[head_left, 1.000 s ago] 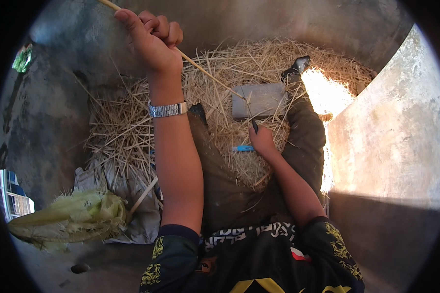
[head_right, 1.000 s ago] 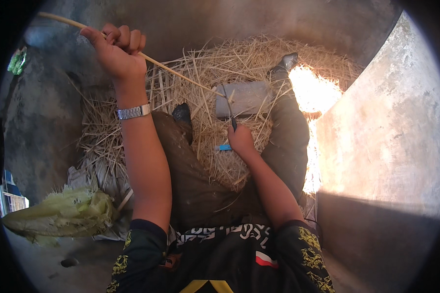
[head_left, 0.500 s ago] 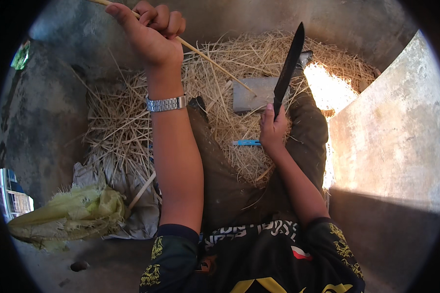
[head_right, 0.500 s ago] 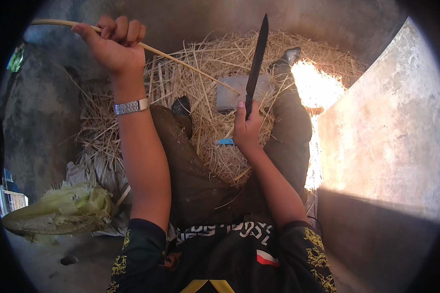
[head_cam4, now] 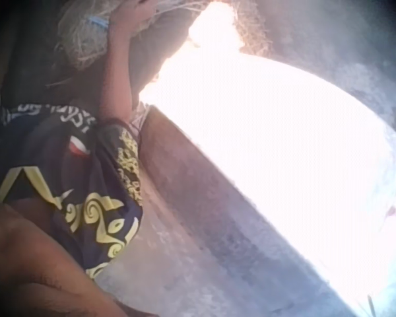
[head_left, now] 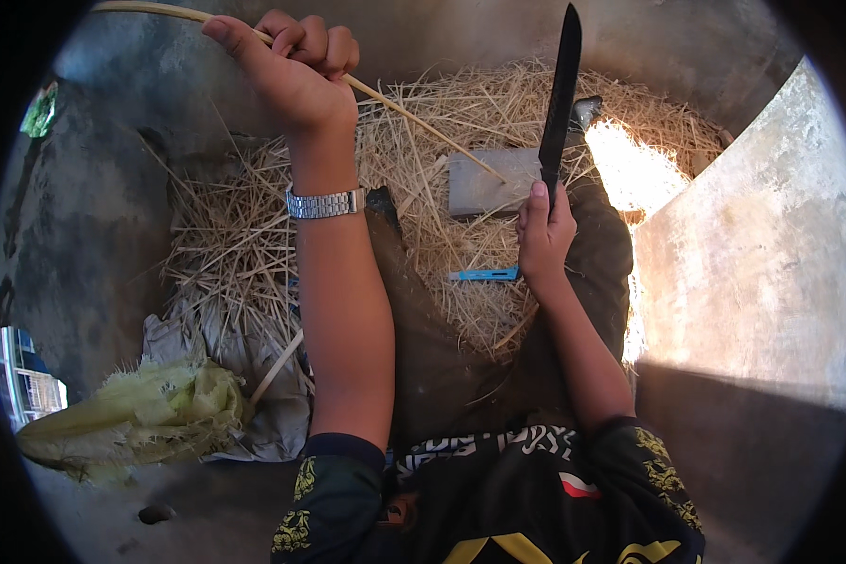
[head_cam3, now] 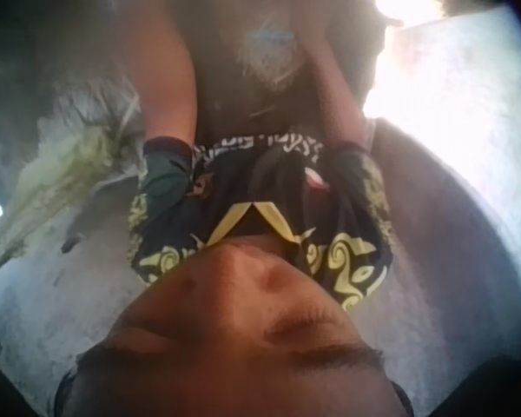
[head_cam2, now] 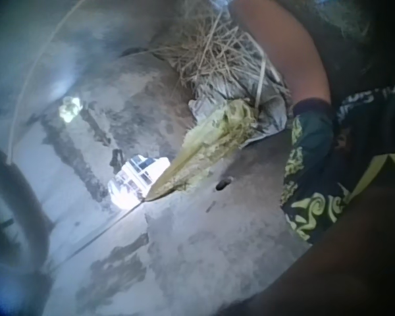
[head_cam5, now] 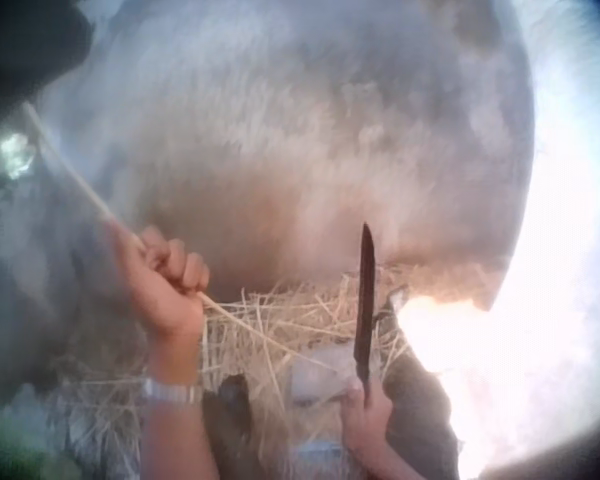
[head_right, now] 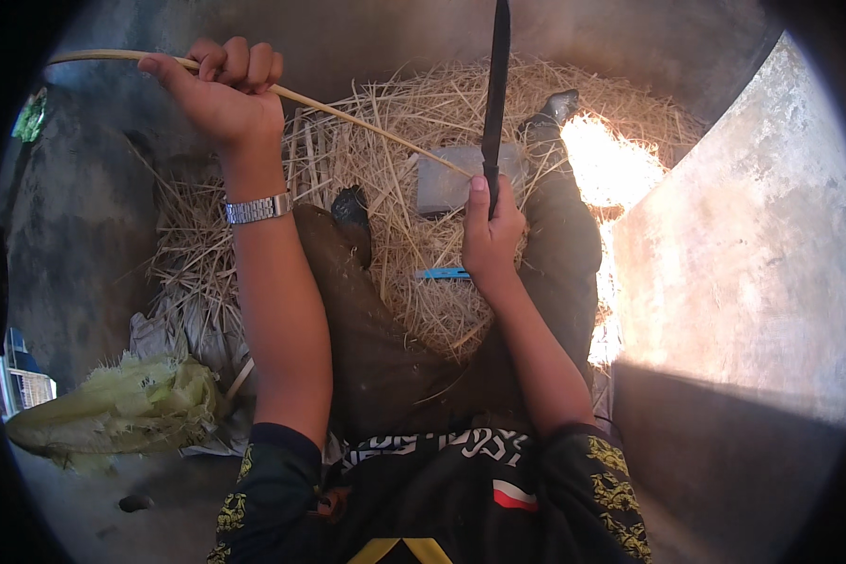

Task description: The person sits on a straw-covered floor and uses a utility knife to shave and smooth a long, thin bamboo stick. They hold the stick with one hand and scrape along its length with the knife in the other, occasionally switching to a larger knife to continue the process.

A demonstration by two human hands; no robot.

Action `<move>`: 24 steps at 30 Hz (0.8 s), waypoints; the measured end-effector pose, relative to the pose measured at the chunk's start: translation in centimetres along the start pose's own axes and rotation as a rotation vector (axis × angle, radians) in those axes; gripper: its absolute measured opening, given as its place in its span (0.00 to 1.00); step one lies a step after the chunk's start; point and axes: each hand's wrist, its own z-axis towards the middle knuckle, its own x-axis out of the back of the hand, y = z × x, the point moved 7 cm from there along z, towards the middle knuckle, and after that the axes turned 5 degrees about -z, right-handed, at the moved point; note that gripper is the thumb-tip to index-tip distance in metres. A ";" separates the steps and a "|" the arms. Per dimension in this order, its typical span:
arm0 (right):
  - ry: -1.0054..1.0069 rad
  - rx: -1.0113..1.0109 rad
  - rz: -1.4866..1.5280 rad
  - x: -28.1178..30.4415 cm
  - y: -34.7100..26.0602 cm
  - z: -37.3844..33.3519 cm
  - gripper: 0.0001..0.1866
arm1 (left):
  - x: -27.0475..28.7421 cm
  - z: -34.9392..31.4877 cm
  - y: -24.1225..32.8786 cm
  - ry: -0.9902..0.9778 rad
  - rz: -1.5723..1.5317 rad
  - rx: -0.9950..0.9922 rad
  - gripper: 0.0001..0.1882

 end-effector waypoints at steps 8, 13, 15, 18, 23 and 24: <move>-0.119 -0.142 -0.570 -1.8 11.9 -0.1 0.22 | -1.5 -0.2 -0.2 0.027 0.085 0.003 0.37; -0.098 -0.080 -0.421 0.3 3.1 1.0 0.23 | 0.0 -0.3 -0.1 0.047 -0.007 0.024 0.37; 0.003 0.059 -0.223 1.2 -1.3 1.2 0.20 | -0.2 -0.3 -0.3 0.036 -0.027 0.025 0.37; 0.058 0.142 0.011 1.4 -1.1 0.8 0.15 | -0.8 -0.4 -0.3 0.046 -0.025 0.010 0.37; -0.230 -0.075 -0.569 -0.7 7.7 -0.6 0.19 | -1.7 -0.6 -0.2 0.045 -0.011 0.024 0.38; -0.344 -0.179 -0.798 -0.6 9.2 -0.6 0.21 | -1.8 -0.6 -0.2 0.046 -0.015 0.027 0.38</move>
